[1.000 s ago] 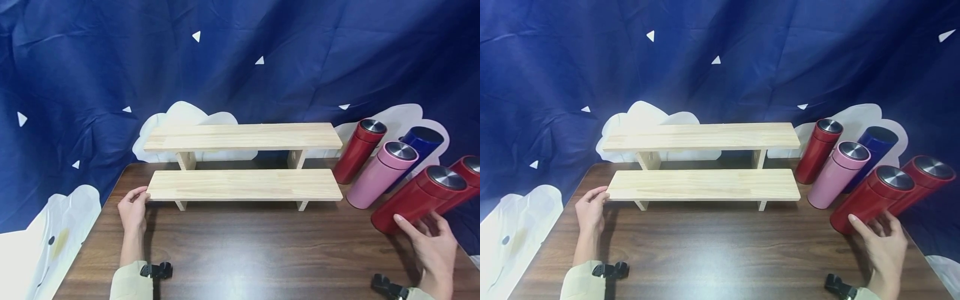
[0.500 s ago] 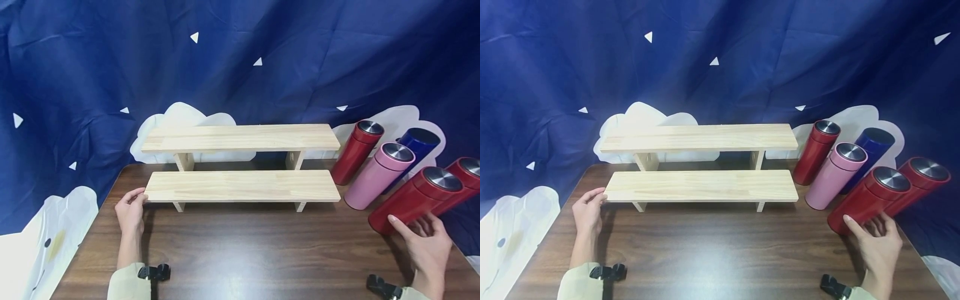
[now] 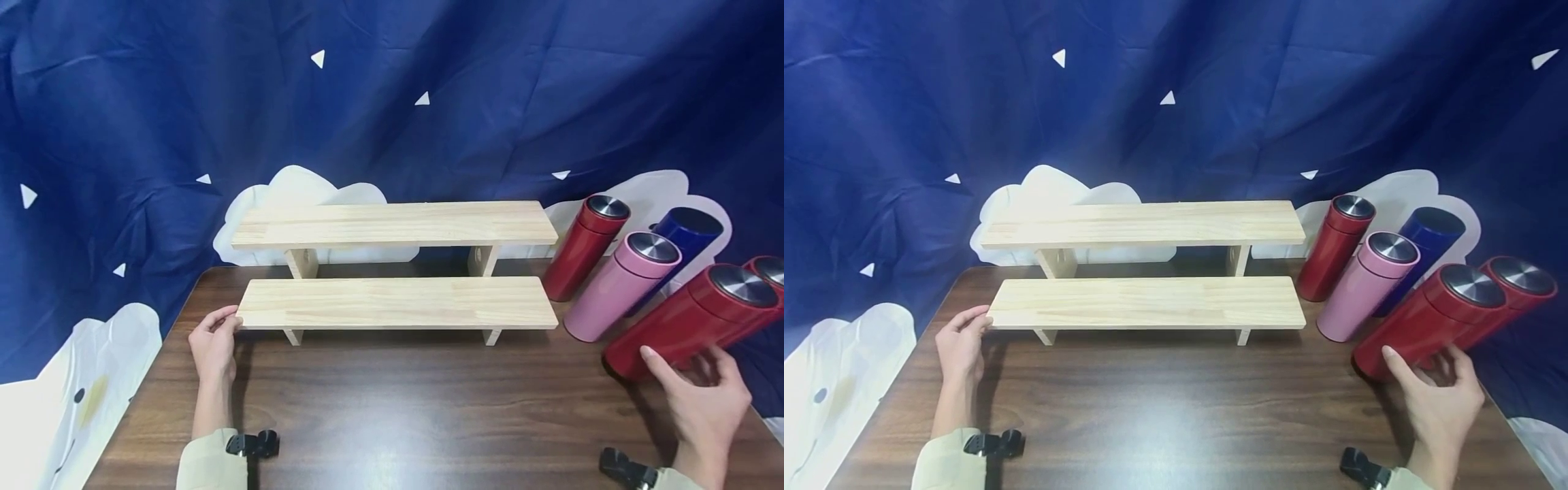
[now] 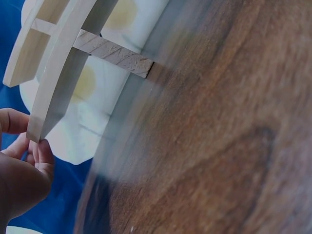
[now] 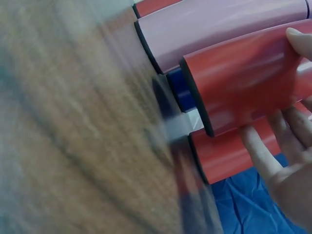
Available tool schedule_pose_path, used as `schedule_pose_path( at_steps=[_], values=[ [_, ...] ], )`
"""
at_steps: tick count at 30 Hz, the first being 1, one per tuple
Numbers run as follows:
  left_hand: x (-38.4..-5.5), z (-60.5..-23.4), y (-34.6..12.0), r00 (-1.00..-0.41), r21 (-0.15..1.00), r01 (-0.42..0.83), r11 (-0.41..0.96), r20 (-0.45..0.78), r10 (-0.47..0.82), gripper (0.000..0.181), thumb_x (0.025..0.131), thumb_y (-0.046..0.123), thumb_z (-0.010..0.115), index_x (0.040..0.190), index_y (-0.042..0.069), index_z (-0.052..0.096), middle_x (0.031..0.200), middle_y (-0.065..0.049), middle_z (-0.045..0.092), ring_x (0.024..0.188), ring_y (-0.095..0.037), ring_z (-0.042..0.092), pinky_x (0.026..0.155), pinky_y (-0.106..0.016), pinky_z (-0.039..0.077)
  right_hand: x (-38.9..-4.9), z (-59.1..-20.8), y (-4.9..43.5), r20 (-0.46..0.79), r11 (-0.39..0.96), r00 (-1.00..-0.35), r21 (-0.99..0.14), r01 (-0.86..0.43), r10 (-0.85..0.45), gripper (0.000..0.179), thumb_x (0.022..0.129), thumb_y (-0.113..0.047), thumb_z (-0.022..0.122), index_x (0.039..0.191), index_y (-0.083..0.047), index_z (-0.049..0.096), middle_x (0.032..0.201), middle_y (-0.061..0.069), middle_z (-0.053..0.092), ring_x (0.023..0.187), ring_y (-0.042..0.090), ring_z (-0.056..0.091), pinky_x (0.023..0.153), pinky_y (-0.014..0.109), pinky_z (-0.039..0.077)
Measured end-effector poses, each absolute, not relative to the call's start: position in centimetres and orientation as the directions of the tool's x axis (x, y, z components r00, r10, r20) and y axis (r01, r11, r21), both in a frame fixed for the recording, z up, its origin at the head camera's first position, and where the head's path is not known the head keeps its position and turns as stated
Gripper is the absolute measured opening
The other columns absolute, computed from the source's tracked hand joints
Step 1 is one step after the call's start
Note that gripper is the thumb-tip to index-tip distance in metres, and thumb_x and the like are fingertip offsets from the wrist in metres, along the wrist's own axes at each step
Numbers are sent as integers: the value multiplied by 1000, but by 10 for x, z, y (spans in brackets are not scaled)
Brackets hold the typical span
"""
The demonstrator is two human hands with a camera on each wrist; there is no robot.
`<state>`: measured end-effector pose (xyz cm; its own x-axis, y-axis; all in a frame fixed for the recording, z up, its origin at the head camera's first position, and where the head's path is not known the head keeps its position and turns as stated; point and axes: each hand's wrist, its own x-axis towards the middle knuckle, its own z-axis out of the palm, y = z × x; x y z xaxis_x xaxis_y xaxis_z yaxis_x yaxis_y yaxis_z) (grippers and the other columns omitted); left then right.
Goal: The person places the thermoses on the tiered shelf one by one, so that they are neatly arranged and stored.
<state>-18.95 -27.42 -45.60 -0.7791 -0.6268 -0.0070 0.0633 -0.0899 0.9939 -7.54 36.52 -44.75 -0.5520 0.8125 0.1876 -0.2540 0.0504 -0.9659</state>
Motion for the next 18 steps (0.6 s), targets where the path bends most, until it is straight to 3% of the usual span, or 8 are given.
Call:
schedule_pose_path(
  at_steps=[14,18],
  values=[
    [-189,-453,-272,-783,995,67,-70,9,-622,25,83,-13,62,107,-16,68,76,4,62,69,-8,54,64,-16,47,-70,-428,352,288,78,-569,-928,-364,771,63,58,27,80,117,6,71,97,4,73,86,10,68,69,10,53],
    [-188,-453,-273,-784,995,65,-71,7,-621,26,84,-13,62,109,-17,67,77,4,62,70,-9,54,64,-16,47,-74,-422,346,342,161,-575,-926,-342,743,67,58,27,81,119,4,71,99,2,74,87,9,68,70,10,52]
  ],
)
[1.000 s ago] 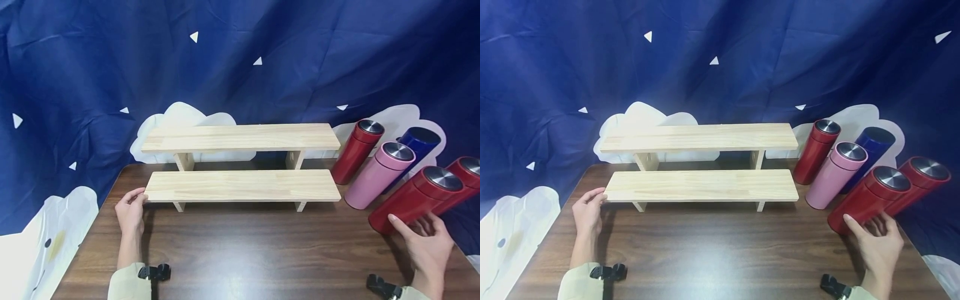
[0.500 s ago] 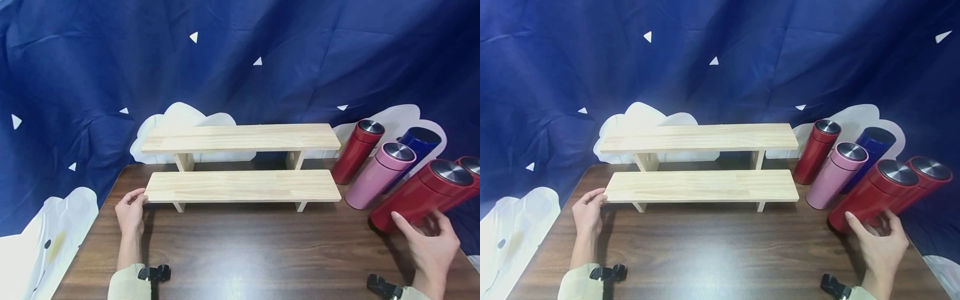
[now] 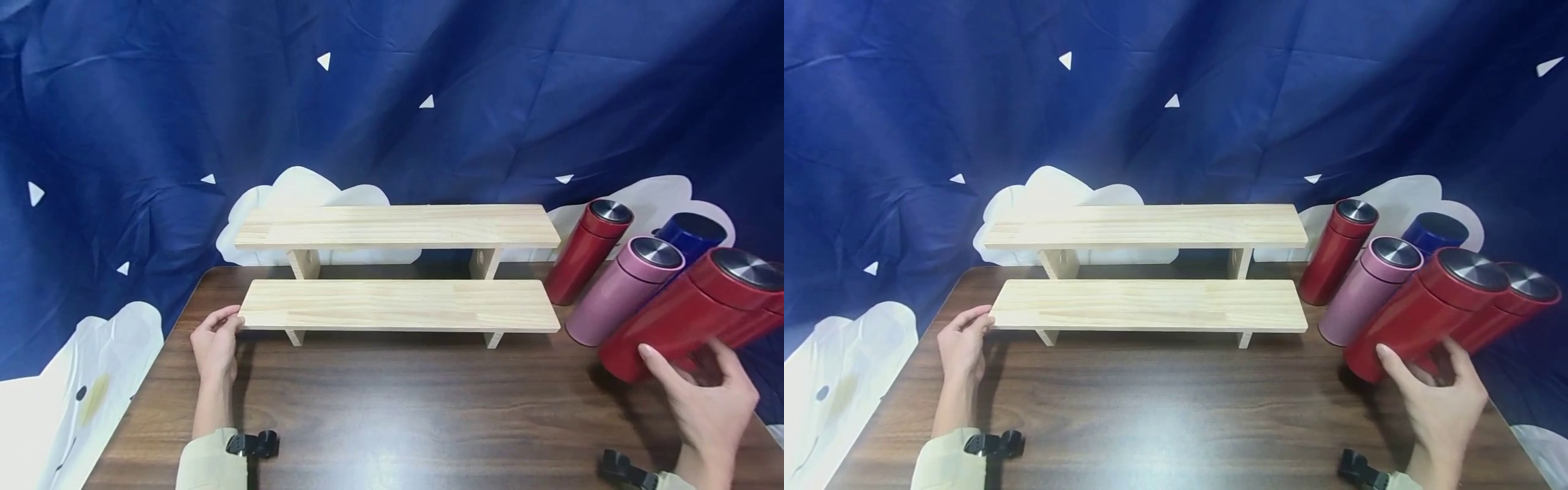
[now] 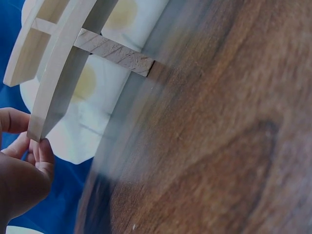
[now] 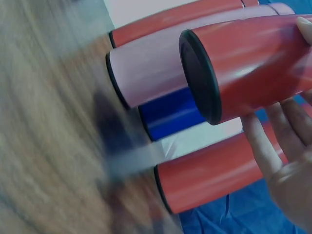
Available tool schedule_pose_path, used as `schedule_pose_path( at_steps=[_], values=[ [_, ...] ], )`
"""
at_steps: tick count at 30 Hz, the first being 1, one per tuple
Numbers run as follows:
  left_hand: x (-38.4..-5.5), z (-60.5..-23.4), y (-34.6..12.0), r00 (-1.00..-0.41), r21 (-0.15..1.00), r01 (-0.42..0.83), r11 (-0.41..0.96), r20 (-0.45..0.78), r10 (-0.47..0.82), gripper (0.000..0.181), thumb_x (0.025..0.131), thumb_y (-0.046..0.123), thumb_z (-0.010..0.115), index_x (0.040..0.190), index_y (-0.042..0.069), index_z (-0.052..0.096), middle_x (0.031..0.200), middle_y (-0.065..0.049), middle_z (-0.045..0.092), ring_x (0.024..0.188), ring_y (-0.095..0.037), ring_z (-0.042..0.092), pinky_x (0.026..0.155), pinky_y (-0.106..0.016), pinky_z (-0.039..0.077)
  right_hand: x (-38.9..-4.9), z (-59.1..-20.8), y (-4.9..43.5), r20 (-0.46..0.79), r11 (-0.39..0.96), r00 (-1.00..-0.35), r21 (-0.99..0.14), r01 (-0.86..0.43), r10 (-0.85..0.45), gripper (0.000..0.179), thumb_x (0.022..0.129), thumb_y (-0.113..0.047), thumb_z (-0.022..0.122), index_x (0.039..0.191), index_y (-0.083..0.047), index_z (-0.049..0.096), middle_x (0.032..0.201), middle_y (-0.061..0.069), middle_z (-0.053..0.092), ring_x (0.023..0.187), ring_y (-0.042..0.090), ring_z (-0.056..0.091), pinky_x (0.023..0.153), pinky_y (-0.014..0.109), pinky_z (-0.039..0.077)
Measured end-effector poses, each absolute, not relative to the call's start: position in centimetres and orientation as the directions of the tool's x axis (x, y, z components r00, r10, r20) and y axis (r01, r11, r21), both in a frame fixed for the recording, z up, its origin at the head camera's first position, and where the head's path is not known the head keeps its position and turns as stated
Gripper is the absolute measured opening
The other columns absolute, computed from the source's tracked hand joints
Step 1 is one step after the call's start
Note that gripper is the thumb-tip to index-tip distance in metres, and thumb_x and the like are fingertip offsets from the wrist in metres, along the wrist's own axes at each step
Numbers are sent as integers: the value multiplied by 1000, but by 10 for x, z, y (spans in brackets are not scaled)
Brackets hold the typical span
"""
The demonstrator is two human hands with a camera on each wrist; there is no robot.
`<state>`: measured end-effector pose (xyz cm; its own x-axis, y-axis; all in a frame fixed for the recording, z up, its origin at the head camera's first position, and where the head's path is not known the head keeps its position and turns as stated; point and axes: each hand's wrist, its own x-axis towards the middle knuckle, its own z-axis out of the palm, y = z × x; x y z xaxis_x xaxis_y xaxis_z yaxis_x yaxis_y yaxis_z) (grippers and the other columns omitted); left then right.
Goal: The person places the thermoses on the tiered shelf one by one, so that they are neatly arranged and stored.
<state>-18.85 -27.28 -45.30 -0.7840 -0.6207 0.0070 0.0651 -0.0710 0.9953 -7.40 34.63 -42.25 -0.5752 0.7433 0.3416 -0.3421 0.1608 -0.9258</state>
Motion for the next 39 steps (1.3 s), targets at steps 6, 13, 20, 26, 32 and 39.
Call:
schedule_pose_path(
  at_steps=[6,13,20,26,32,39],
  values=[
    [-188,-454,-274,-785,994,63,-84,-2,-620,26,83,-14,62,109,-17,67,74,4,63,69,-7,56,64,-17,49,-80,-417,334,345,154,-613,-927,-343,711,69,58,27,81,123,3,70,103,3,73,90,11,67,71,10,53],
    [-190,-453,-274,-785,994,71,-85,3,-620,26,83,-14,62,108,-16,68,72,5,65,68,-6,58,64,-16,50,-86,-410,321,332,152,-644,-935,-319,689,68,61,22,83,125,0,70,105,1,73,90,10,68,70,10,52],
    [-190,-453,-273,-784,995,65,-81,0,-621,27,84,-13,62,110,-16,67,75,5,63,69,-7,57,65,-17,50,-96,-402,302,376,180,-685,-922,-342,624,68,66,19,82,129,-2,68,112,3,72,93,13,68,70,12,54],
    [-190,-454,-273,-783,995,59,-81,-4,-623,28,83,-14,61,110,-16,67,73,5,64,69,-7,58,65,-17,51,-108,-390,281,390,262,-702,-921,-289,596,64,71,8,85,131,-9,69,116,0,72,95,11,69,76,13,53],
    [-190,-452,-272,-787,994,67,-83,2,-618,29,83,-14,61,111,-17,67,73,5,66,69,-6,58,66,-18,51,-120,-379,263,411,298,-725,-910,-288,553,61,73,3,86,131,-12,70,116,0,72,99,13,68,76,14,54],
    [-189,-453,-273,-785,993,74,-95,-1,-619,27,83,-15,61,110,-17,67,74,5,66,67,-6,58,66,-18,50,-132,-373,241,442,272,-755,-896,-350,485,61,72,6,86,129,-10,70,110,-3,74,92,11,70,76,15,55]
  ],
)
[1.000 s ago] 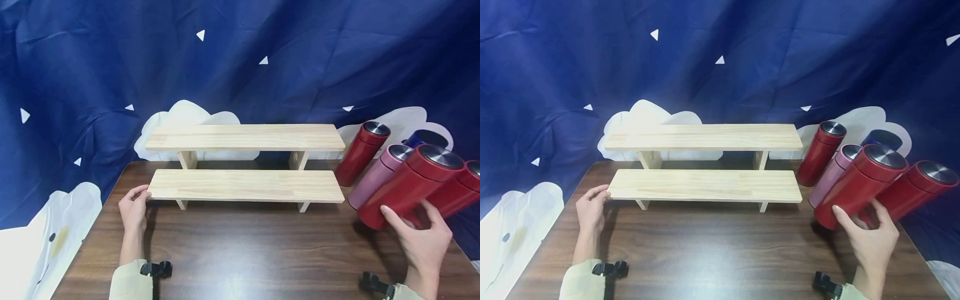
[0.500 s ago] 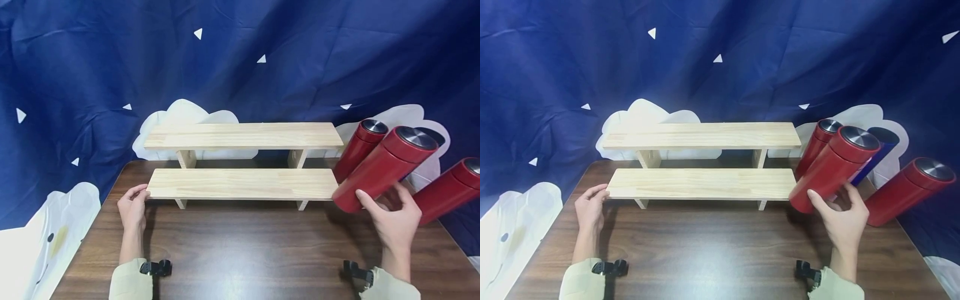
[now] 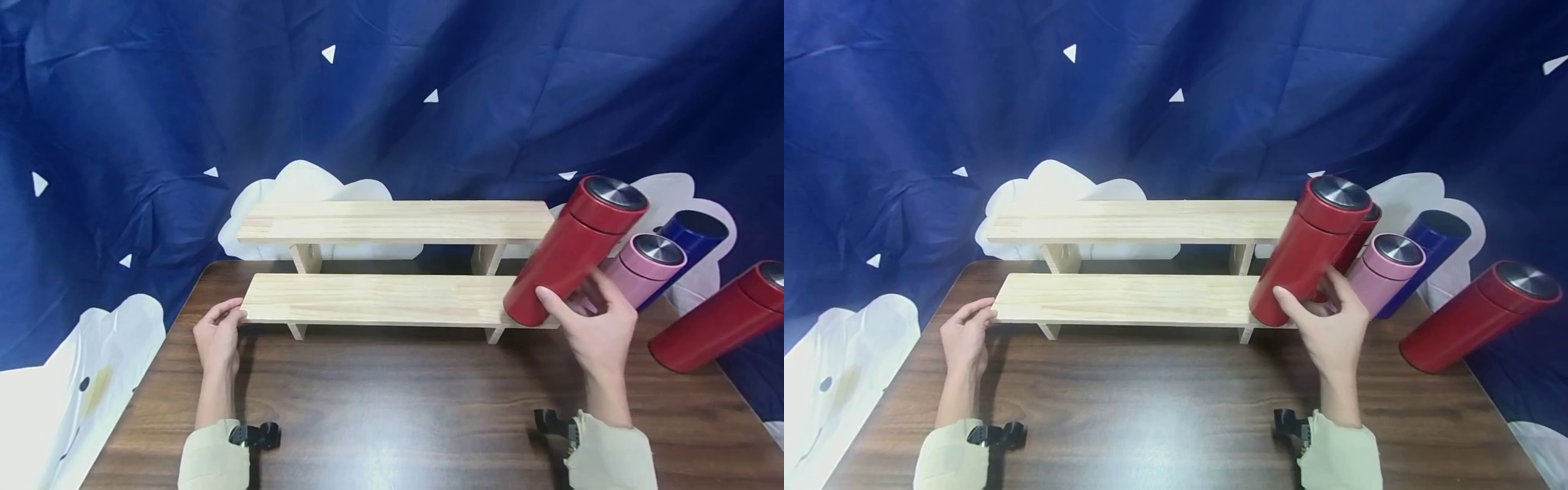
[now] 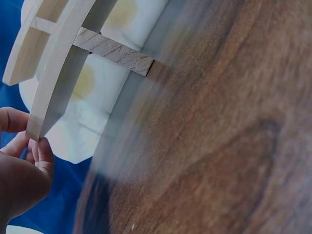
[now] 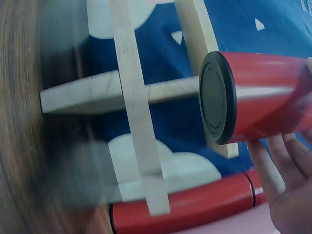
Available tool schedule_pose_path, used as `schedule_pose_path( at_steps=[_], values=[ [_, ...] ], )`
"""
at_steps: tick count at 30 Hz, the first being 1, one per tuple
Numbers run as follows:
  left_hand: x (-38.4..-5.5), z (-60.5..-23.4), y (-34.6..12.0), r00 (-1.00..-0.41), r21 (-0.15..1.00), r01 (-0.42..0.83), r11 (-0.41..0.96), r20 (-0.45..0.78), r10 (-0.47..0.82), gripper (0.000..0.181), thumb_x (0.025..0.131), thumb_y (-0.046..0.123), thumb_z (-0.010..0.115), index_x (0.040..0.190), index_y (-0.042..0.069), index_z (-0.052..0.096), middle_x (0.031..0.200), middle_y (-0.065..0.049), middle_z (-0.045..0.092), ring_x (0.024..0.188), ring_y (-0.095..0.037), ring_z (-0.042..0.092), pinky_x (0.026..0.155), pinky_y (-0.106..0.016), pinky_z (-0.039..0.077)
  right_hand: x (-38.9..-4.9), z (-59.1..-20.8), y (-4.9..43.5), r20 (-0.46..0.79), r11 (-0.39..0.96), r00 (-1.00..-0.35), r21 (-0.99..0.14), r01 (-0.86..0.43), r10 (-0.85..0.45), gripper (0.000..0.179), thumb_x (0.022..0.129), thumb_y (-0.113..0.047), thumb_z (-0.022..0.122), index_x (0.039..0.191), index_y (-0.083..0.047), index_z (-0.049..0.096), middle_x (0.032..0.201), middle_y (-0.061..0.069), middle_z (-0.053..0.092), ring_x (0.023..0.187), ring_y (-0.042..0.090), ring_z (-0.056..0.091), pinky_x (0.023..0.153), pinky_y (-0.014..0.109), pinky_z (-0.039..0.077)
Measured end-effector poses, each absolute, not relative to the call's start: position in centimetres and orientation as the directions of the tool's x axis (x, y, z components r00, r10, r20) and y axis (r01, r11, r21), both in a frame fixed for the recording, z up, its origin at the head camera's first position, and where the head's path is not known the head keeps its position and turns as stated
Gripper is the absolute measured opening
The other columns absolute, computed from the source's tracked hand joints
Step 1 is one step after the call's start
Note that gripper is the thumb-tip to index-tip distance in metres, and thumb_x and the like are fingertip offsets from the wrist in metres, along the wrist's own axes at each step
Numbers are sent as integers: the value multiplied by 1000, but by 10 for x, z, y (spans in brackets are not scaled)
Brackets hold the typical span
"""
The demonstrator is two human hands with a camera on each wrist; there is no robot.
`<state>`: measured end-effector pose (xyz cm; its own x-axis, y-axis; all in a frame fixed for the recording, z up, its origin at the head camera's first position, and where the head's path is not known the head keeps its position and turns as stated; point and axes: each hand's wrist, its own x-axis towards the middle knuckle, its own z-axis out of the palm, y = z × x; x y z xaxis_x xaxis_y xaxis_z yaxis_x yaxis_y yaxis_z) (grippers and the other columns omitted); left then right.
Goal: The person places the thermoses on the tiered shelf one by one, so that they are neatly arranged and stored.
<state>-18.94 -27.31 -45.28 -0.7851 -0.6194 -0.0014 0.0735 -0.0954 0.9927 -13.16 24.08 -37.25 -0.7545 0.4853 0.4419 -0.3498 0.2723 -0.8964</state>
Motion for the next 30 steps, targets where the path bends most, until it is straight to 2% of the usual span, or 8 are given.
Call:
schedule_pose_path(
  at_steps=[7,13,22,30],
  values=[
    [-191,-453,-273,-788,990,87,-113,-1,-616,27,83,-14,62,109,-17,67,74,4,68,67,-7,59,66,-19,51,-146,-366,220,483,295,-775,-873,-389,409,62,74,1,86,132,-14,69,114,-1,73,97,14,70,76,16,55],
    [-191,-454,-275,-786,988,88,-124,-7,-618,25,83,-15,61,107,-16,69,74,3,67,65,-7,59,65,-19,51,-157,-360,203,528,287,-773,-847,-448,351,60,76,-2,86,132,-15,69,114,2,74,94,17,71,76,20,57],
    [-191,-456,-277,-795,986,79,-145,-26,-606,26,83,-15,61,108,-15,69,73,4,67,64,-7,58,64,-19,51,-173,-348,177,524,242,-798,-850,-468,299,60,77,-9,87,133,-20,69,120,5,72,101,16,71,79,22,57],
    [-191,-456,-277,-795,984,97,-151,-14,-606,26,83,-16,62,108,-16,69,75,3,70,66,-7,59,65,-19,51,-191,-335,151,529,154,-815,-849,-506,238,57,77,-12,88,130,-18,70,113,6,73,99,19,70,75,25,59]
  ],
)
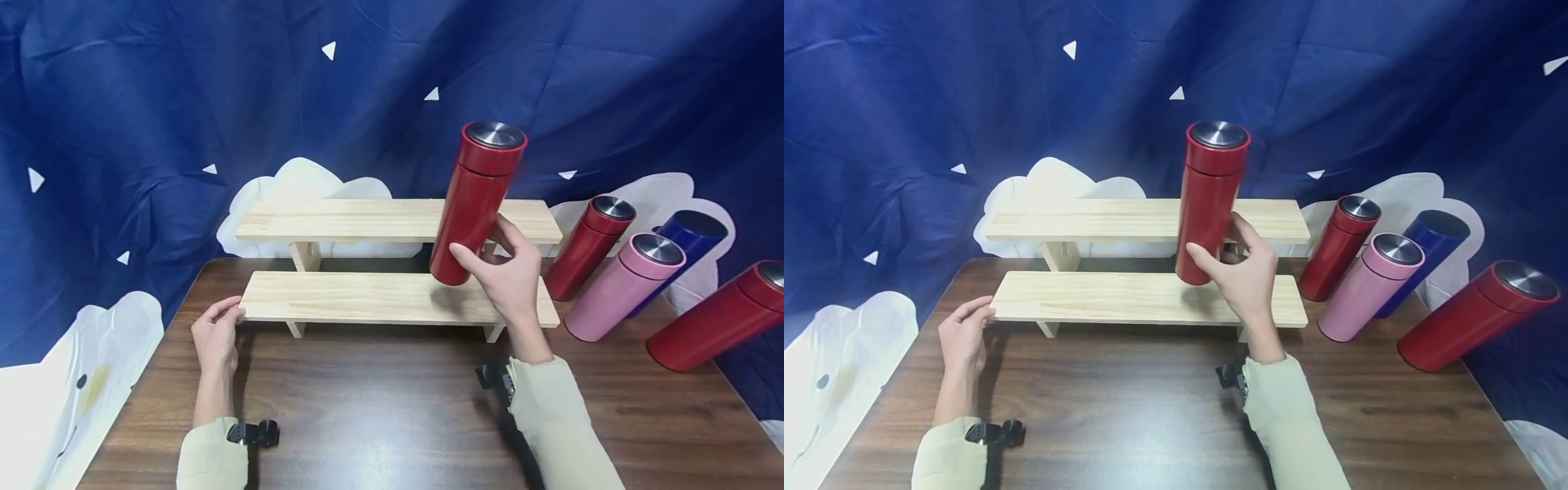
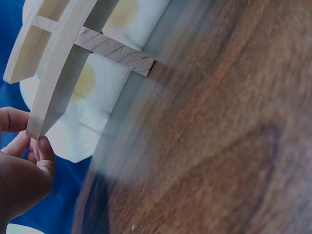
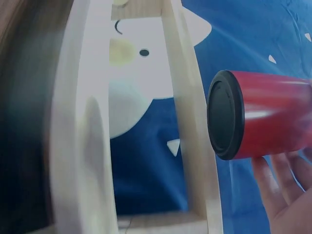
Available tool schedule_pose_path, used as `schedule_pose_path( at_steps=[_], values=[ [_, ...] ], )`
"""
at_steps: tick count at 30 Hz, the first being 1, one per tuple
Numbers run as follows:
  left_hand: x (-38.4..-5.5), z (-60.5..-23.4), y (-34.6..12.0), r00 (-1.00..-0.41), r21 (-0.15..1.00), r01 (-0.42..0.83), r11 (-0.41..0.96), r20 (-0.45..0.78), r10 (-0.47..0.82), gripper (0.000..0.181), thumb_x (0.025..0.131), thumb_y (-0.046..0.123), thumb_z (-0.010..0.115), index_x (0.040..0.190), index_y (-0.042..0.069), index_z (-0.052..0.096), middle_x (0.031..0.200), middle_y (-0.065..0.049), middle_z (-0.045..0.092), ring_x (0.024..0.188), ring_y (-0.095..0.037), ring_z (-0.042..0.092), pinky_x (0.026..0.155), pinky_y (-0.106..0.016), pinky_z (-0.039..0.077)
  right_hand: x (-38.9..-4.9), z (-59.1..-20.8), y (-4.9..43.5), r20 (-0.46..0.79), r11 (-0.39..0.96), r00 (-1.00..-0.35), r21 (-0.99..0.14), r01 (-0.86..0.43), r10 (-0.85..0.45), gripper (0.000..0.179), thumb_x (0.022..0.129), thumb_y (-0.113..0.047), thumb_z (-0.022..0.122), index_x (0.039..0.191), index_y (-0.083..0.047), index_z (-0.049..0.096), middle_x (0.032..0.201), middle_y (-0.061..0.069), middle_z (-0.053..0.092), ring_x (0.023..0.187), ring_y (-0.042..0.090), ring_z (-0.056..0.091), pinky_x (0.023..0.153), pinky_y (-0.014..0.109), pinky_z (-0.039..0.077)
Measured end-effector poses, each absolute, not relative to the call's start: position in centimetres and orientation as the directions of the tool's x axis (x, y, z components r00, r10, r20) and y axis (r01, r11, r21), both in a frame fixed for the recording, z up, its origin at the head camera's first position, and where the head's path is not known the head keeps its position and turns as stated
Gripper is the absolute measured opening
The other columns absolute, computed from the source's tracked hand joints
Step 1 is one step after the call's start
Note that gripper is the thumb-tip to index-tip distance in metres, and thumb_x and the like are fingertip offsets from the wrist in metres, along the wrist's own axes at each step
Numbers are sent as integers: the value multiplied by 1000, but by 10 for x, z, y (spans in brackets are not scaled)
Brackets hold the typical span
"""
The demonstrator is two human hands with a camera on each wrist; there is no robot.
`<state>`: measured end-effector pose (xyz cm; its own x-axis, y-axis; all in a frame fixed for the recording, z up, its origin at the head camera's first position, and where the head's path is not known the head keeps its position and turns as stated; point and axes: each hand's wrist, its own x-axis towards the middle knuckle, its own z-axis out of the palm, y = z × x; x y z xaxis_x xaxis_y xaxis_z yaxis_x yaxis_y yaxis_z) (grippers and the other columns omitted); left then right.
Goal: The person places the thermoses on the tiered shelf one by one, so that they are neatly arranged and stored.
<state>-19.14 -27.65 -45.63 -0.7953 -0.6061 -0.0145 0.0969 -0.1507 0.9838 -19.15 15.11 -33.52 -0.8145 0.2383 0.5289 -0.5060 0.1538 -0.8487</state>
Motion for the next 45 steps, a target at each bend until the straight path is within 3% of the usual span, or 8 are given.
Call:
schedule_pose_path(
  at_steps=[12,23,45],
  values=[
    [-190,-456,-278,-793,984,91,-154,-22,-609,24,84,-14,64,106,-15,71,76,2,70,63,-8,59,64,-19,51,-227,-317,102,536,141,-830,-843,-519,153,60,77,-7,86,134,-5,65,117,14,71,105,26,67,80,36,60],
    [-192,-453,-274,-788,984,102,-145,-9,-616,24,84,-15,62,107,-17,69,75,2,70,62,-7,58,64,-19,51,-256,-313,83,548,94,-828,-837,-540,123,63,77,-26,88,135,-12,66,118,6,71,105,20,66,80,39,60],
    [-191,-454,-275,-795,985,87,-149,-21,-607,25,84,-15,63,109,-17,69,74,3,70,64,-6,60,64,-18,51,-290,-312,42,470,155,-874,-879,-451,122,67,79,-33,88,138,-13,64,125,4,69,111,18,64,91,38,56]
  ],
)
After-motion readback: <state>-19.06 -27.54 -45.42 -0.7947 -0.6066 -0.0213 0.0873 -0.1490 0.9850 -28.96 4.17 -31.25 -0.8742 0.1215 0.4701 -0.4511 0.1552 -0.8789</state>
